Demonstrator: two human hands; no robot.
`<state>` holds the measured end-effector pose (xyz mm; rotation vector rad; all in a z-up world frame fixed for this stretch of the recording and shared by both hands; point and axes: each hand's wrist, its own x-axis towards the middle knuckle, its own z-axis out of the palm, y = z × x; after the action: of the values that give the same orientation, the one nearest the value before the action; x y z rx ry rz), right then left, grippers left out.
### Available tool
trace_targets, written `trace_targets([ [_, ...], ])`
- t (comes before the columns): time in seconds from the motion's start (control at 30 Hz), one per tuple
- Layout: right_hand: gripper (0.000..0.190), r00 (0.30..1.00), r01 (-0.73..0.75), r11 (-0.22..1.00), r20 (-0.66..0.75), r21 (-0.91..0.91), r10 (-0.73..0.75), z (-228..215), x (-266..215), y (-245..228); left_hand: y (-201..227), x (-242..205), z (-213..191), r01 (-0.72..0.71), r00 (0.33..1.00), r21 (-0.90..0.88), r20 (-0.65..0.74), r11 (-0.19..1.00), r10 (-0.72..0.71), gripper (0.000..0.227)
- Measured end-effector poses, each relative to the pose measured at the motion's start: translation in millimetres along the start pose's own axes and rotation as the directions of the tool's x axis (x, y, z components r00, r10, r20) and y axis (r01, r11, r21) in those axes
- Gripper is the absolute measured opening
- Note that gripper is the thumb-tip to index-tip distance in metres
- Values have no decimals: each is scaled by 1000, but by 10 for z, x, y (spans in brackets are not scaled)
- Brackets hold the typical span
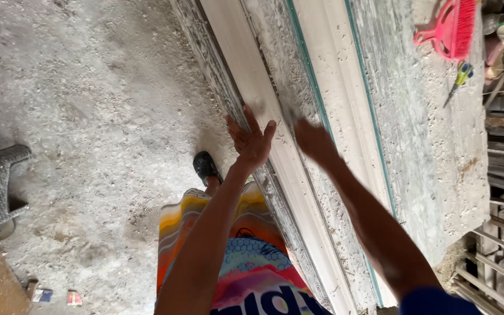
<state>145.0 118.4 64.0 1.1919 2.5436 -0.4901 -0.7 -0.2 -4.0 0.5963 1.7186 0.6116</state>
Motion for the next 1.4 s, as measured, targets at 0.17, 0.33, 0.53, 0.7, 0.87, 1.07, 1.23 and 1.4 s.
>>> trace_targets([
  [0.17, 39, 961, -254, 842, 223, 475, 164, -625, 1164, -377, 65, -72, -60, -19, 1000, -36, -10, 999, 19, 115],
  [0.33, 38, 894, -433, 702, 371, 566, 252, -877, 780, -572, 107, -104, -86, 29, 999, -41, 30, 999, -28, 116],
  [0.53, 39, 705, -690, 540, 616, 482, 351, -459, -900, -125, 115, -65, -87, 24, 1000, -5, 21, 1000, -23, 114],
  [0.7, 40, 450, -893, 255, 764, 372, 463, -39, -2113, 166, 79, -20, -64, 21, 1000, -8, -7, 1000, -21, 115],
  [0.87, 42, 557, -824, 405, 700, 397, 447, -186, -1596, 99, 145, -51, -107, 15, 1000, -3, -6, 1000, -15, 115],
  [1.07, 36, 790, -602, 526, 544, 601, 282, -655, 171, -289, 116, -52, -136, 34, 999, 15, 25, 999, -35, 117],
  [1.23, 39, 884, -456, 574, 418, 680, 208, -850, 1435, -535, 173, -89, -173, 53, 996, 26, 74, 998, -54, 118],
  [1.4, 41, 910, -389, 763, 343, 516, 232, -1108, 1452, -724, 153, -65, -202, 64, 992, 58, 109, 996, -70, 122],
])
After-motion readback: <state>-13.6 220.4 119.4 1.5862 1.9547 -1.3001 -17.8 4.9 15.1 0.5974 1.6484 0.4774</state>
